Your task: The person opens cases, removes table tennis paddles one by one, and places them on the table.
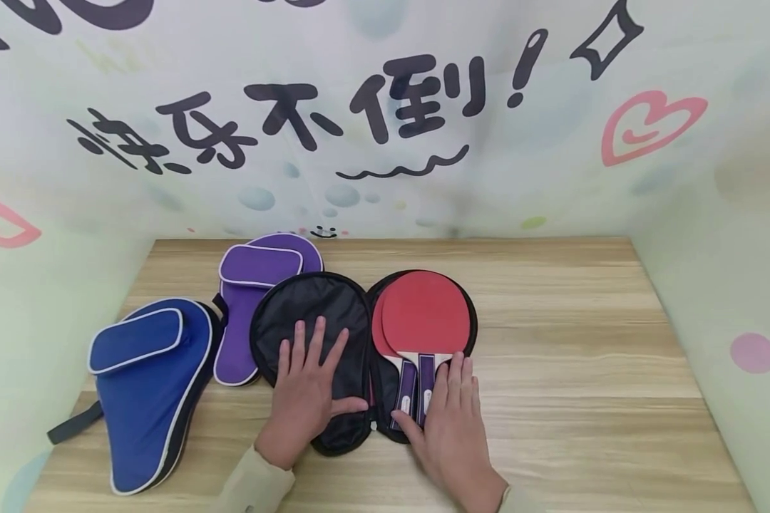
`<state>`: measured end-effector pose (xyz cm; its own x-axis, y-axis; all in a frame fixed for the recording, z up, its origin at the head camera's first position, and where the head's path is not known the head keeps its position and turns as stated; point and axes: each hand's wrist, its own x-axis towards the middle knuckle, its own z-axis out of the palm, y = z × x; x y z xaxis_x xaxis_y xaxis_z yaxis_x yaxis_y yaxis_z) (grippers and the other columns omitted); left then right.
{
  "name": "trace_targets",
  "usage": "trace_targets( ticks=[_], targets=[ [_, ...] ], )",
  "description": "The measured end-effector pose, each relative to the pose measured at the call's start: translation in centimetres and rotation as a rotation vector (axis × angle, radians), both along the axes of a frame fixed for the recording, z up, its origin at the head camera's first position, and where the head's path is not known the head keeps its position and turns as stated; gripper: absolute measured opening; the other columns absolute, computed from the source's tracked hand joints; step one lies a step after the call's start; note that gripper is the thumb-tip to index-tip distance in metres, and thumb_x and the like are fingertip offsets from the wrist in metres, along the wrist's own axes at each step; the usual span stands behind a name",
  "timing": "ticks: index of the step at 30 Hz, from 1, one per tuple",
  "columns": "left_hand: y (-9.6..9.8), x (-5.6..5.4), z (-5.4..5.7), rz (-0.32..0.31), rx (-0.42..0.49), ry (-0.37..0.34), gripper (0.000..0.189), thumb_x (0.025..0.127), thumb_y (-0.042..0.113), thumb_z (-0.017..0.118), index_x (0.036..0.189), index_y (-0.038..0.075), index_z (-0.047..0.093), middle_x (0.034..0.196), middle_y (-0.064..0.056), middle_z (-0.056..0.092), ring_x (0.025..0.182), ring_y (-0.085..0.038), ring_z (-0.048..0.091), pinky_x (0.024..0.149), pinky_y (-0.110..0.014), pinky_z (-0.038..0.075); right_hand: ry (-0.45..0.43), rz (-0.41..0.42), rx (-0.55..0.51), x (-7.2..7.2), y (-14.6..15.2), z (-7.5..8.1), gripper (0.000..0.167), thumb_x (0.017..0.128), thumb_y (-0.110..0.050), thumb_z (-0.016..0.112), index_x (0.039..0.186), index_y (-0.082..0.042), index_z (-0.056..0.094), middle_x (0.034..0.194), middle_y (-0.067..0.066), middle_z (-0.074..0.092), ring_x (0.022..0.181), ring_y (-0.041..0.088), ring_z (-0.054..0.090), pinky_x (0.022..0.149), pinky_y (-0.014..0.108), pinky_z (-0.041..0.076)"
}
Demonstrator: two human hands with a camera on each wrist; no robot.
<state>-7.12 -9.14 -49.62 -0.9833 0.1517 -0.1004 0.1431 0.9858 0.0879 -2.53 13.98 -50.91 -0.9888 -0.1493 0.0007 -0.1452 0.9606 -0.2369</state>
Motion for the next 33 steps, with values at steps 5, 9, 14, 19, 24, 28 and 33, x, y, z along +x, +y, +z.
trace_targets(
  ticks=[5,9,14,19,24,28,33],
  targets=[
    [0.0,0.0,-0.2,-0.001,0.005,0.010,0.113,0.069,0.085,0.064,0.162,0.031,0.028,0.173,-0.011,0.013,0.161,-0.041,0.007,0.128,-0.059,0.017,0.020,-0.005,-0.049,0.3,0.1,0.1,0.086,0.096,-0.053,0.064,0.141,0.018,0.046,0.162,0.037,0.023,0.154,0.051,0.019,0.123,0.058,0.030],
    [0.0,-0.1,-0.1,0.002,0.007,-0.014,0.114,0.070,0.086,0.063,0.163,0.032,0.025,0.174,-0.010,0.009,0.161,-0.040,0.003,0.129,-0.059,0.014,0.032,-0.032,-0.195,0.4,0.8,1.1,0.066,0.099,-0.030,0.064,0.141,0.018,0.046,0.160,0.036,0.029,0.152,0.053,0.024,0.119,0.060,0.034],
    [-0.1,-0.1,-0.2,0.011,-0.004,-0.041,0.114,0.070,0.087,0.061,0.163,0.033,0.023,0.174,-0.009,0.005,0.161,-0.039,0.000,0.129,-0.059,0.011,0.123,-0.062,-0.361,-0.5,2.2,2.6,0.054,0.091,-0.007,0.066,0.137,0.016,0.050,0.140,0.033,0.055,0.130,0.047,0.056,0.103,0.058,0.052],
    [-0.1,-0.1,-0.1,0.007,0.010,-0.042,0.114,0.070,0.086,0.062,0.163,0.033,0.023,0.174,-0.009,0.005,0.161,-0.040,0.000,0.129,-0.059,0.011,0.207,-0.138,-0.455,-2.1,3.8,3.2,0.045,0.083,0.003,0.070,0.127,0.008,0.063,0.106,0.020,0.070,0.082,0.023,0.063,0.062,0.030,0.055],
    [0.0,0.0,0.1,0.003,0.023,-0.027,0.113,0.070,0.085,0.064,0.163,0.032,0.026,0.174,-0.010,0.009,0.161,-0.041,0.004,0.129,-0.060,0.014,0.210,-0.192,-0.426,-3.5,5.2,3.2,0.039,0.087,-0.010,0.080,0.120,0.005,0.069,0.098,0.019,0.073,0.073,0.020,0.059,0.058,0.023,0.046],
    [0.0,0.0,0.0,0.004,0.024,-0.014,0.112,0.070,0.084,0.065,0.162,0.031,0.028,0.174,-0.010,0.011,0.161,-0.041,0.005,0.129,-0.059,0.015,0.215,-0.184,-0.407,-4.0,6.1,3.0,0.036,0.088,-0.014,0.080,0.119,0.002,0.071,0.082,0.011,0.070,0.063,0.012,0.052,0.052,0.021,0.041],
    [0.0,0.0,0.1,0.008,0.041,-0.022,0.113,0.070,0.082,0.067,0.162,0.030,0.028,0.174,-0.010,0.010,0.161,-0.040,0.004,0.129,-0.059,0.014,0.289,-0.163,-0.454,-4.4,7.3,3.0,0.031,0.089,-0.010,0.078,0.116,0.001,0.072,0.075,0.008,0.067,0.051,0.000,0.042,0.043,0.015,0.036]
  ],
)
